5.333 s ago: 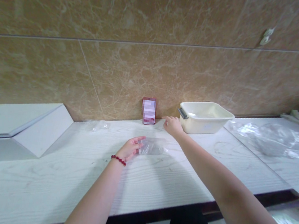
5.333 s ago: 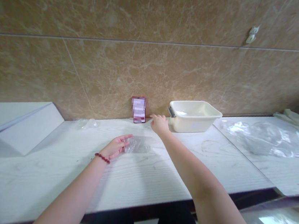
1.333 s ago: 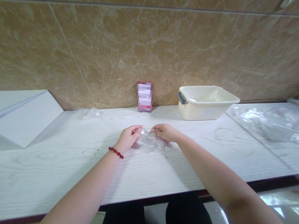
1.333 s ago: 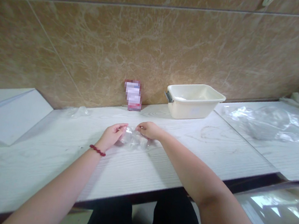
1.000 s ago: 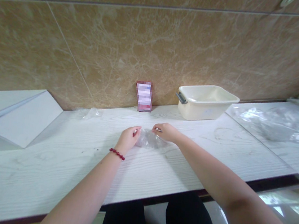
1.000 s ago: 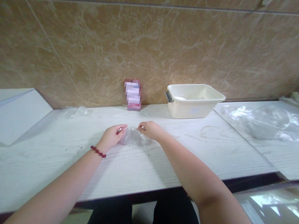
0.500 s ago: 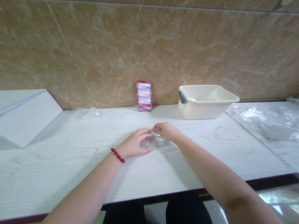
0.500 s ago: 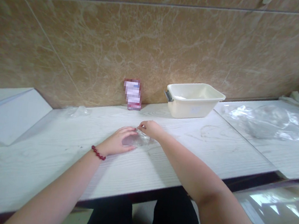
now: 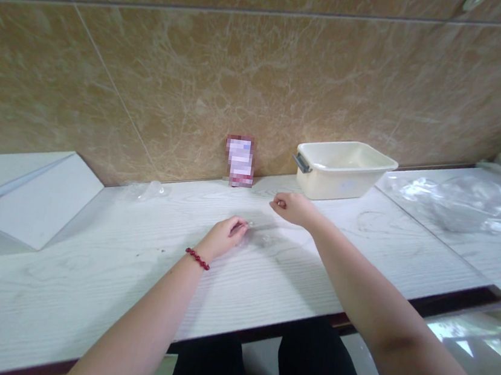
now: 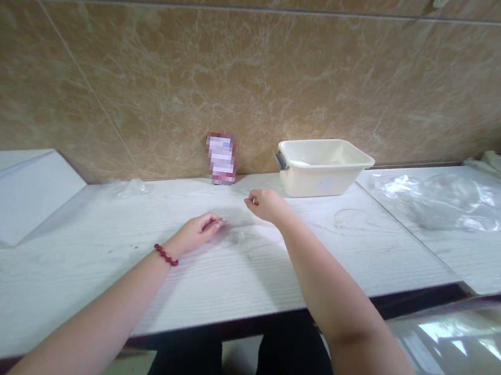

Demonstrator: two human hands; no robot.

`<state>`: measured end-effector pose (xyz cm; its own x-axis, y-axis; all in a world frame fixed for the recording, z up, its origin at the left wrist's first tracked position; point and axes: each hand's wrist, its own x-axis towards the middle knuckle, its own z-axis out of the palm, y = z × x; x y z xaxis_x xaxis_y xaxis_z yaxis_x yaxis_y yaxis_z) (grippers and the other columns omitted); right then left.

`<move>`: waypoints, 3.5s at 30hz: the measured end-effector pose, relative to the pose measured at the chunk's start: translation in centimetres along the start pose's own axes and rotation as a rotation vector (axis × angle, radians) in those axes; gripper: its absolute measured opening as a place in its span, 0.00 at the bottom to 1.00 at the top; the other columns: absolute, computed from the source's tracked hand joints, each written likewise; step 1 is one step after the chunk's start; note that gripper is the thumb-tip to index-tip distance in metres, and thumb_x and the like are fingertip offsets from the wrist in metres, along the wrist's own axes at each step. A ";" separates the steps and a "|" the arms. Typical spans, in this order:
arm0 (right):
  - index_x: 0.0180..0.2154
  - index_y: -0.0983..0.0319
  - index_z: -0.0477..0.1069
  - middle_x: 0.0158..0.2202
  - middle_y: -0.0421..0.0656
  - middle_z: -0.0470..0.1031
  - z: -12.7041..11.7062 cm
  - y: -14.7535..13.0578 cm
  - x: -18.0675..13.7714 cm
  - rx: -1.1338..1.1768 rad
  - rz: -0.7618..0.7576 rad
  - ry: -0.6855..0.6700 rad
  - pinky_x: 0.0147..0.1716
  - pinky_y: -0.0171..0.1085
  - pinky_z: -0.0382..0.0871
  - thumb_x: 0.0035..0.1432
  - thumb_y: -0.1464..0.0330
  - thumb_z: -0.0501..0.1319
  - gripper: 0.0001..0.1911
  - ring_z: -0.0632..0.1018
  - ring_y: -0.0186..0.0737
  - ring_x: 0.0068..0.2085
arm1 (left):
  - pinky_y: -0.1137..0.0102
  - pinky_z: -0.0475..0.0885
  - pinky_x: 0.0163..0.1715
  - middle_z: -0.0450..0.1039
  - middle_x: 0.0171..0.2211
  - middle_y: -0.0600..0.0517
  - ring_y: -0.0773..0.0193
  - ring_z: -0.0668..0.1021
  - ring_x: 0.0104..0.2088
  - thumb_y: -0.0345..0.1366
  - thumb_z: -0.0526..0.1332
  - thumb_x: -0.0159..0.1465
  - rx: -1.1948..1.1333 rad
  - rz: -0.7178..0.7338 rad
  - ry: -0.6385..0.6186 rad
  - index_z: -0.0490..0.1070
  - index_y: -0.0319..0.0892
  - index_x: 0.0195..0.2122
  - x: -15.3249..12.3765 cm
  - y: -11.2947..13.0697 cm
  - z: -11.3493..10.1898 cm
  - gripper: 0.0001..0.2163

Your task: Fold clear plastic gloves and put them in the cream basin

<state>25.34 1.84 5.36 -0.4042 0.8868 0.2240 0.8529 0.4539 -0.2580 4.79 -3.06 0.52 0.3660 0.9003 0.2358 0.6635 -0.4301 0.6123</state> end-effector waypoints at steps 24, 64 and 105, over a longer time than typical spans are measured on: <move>0.28 0.61 0.71 0.25 0.39 0.73 0.6 -2.9 -1.5 -0.052 -0.224 -0.440 0.24 0.28 0.57 0.44 0.67 0.56 0.08 0.70 0.32 0.26 | 0.71 0.65 0.34 0.69 0.30 0.53 0.67 0.72 0.32 0.42 0.46 0.59 -0.138 -0.094 0.077 0.62 0.42 0.33 0.3 -0.8 0.1 0.11; 0.30 0.61 0.70 0.29 0.42 0.73 0.9 -3.0 -1.6 -0.081 -0.155 -0.407 0.22 0.29 0.56 0.47 0.66 0.54 0.09 0.71 0.33 0.28 | 0.67 0.62 0.45 0.67 0.44 0.49 0.63 0.69 0.44 0.38 0.48 0.59 -0.072 0.046 -0.035 0.62 0.42 0.46 0.0 0.1 -0.1 0.15; 0.30 0.62 0.73 0.35 0.44 0.70 -0.3 -0.8 -0.9 0.001 -0.282 -0.278 0.40 0.31 0.59 0.47 0.79 0.49 0.16 0.70 0.35 0.38 | 0.62 0.56 0.50 0.62 0.50 0.53 0.61 0.62 0.51 0.41 0.47 0.60 0.445 0.314 -0.178 0.64 0.48 0.47 0.6 0.1 1.1 0.16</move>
<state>25.09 0.67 5.69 -0.6966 0.7171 0.0230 0.6955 0.6828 -0.2237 5.80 -2.66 -0.13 0.6685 0.7161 0.2007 0.7019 -0.6967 0.1478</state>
